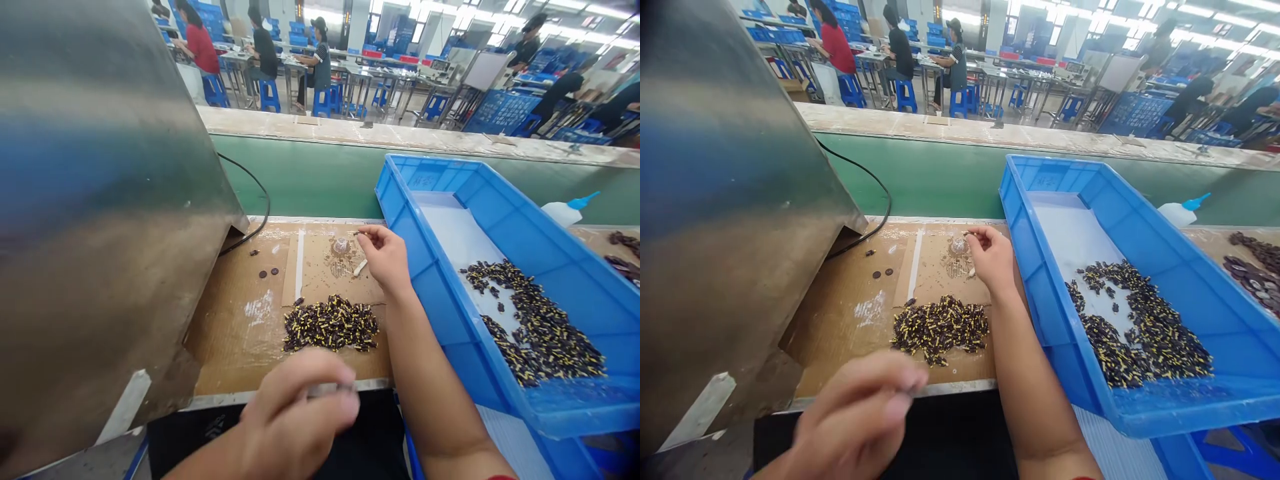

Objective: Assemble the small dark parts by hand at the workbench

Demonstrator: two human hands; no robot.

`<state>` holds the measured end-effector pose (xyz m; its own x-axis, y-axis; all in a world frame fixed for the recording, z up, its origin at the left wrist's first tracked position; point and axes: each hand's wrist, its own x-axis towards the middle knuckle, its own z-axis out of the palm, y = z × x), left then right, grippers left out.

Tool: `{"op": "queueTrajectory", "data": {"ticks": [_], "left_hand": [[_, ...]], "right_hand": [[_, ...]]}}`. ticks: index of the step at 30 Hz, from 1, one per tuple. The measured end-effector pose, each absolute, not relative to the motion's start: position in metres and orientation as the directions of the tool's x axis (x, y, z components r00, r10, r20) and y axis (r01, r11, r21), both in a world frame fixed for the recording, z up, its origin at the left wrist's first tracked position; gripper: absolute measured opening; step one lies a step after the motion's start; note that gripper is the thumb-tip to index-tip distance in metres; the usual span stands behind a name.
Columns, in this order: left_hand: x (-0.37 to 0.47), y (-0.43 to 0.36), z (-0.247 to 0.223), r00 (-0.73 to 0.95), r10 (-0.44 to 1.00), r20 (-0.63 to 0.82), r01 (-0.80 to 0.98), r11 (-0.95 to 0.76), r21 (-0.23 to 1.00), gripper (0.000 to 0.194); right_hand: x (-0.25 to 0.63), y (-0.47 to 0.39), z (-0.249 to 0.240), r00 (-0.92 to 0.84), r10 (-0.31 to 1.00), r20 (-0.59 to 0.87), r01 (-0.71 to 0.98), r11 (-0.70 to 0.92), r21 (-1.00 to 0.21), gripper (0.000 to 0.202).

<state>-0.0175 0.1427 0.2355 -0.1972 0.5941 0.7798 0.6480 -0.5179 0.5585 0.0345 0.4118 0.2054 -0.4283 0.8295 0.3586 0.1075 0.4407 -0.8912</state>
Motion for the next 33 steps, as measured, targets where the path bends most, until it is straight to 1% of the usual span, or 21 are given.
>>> {"op": "queueTrajectory", "data": {"ticks": [1,2,3,5,6,7,8,10,12,16,19,24,33], "left_hand": [[-0.018,0.164,0.232,-0.235,0.569,0.788,0.642,-0.517,0.565,0.026],[-0.02,0.188,0.228,-0.346,0.517,0.783,0.646,-0.474,0.599,0.028],[-0.024,0.211,0.223,-0.418,0.543,0.728,0.602,-0.434,0.67,0.025],[-0.038,0.251,0.211,-0.571,0.638,0.517,0.398,-0.336,0.854,0.015],[-0.047,0.267,0.204,-0.645,0.656,0.393,0.264,-0.291,0.919,0.015],[-0.056,0.279,0.197,-0.688,0.67,0.279,0.13,-0.264,0.956,0.018],[-0.065,0.287,0.19,-0.715,0.672,0.194,0.021,-0.257,0.966,0.02],[-0.081,0.294,0.177,-0.742,0.664,0.098,-0.109,-0.263,0.959,0.022],[-0.09,0.292,0.167,-0.767,0.639,0.054,-0.154,-0.264,0.952,0.026],[-0.094,0.283,0.16,-0.8,0.598,-0.054,-0.239,-0.233,0.943,0.038],[-0.089,0.28,0.16,-0.788,0.607,-0.1,-0.289,-0.221,0.931,0.033],[-0.08,0.28,0.162,-0.778,0.622,-0.09,-0.293,-0.231,0.928,0.03],[-0.082,0.28,0.162,-0.782,0.62,-0.065,-0.256,-0.225,0.94,0.025]], "right_hand": [[0.026,0.423,0.2,-0.437,0.823,0.362,0.096,0.443,-0.891,0.023],[0.019,0.433,0.194,-0.445,0.818,0.365,0.096,0.448,-0.889,0.023],[0.014,0.44,0.187,-0.452,0.814,0.365,0.103,0.454,-0.885,0.024],[0.009,0.449,0.173,-0.463,0.804,0.372,0.123,0.474,-0.872,0.025],[0.008,0.451,0.167,-0.465,0.796,0.387,0.13,0.493,-0.86,0.026],[0.009,0.452,0.163,-0.464,0.784,0.412,0.132,0.521,-0.843,0.027],[0.01,0.453,0.159,-0.464,0.765,0.447,0.13,0.558,-0.82,0.027],[0.011,0.452,0.155,-0.477,0.706,0.524,0.115,0.641,-0.759,0.028],[0.012,0.452,0.153,-0.49,0.667,0.561,0.109,0.686,-0.719,0.029],[0.011,0.452,0.15,-0.486,0.665,0.567,0.148,0.703,-0.696,0.023],[0.01,0.451,0.148,-0.518,0.619,0.59,0.161,0.749,-0.643,0.019],[0.008,0.452,0.146,-0.539,0.577,0.613,0.163,0.786,-0.596,0.02],[0.006,0.451,0.147,-0.552,0.598,0.581,0.219,0.777,-0.59,0.022]]}}
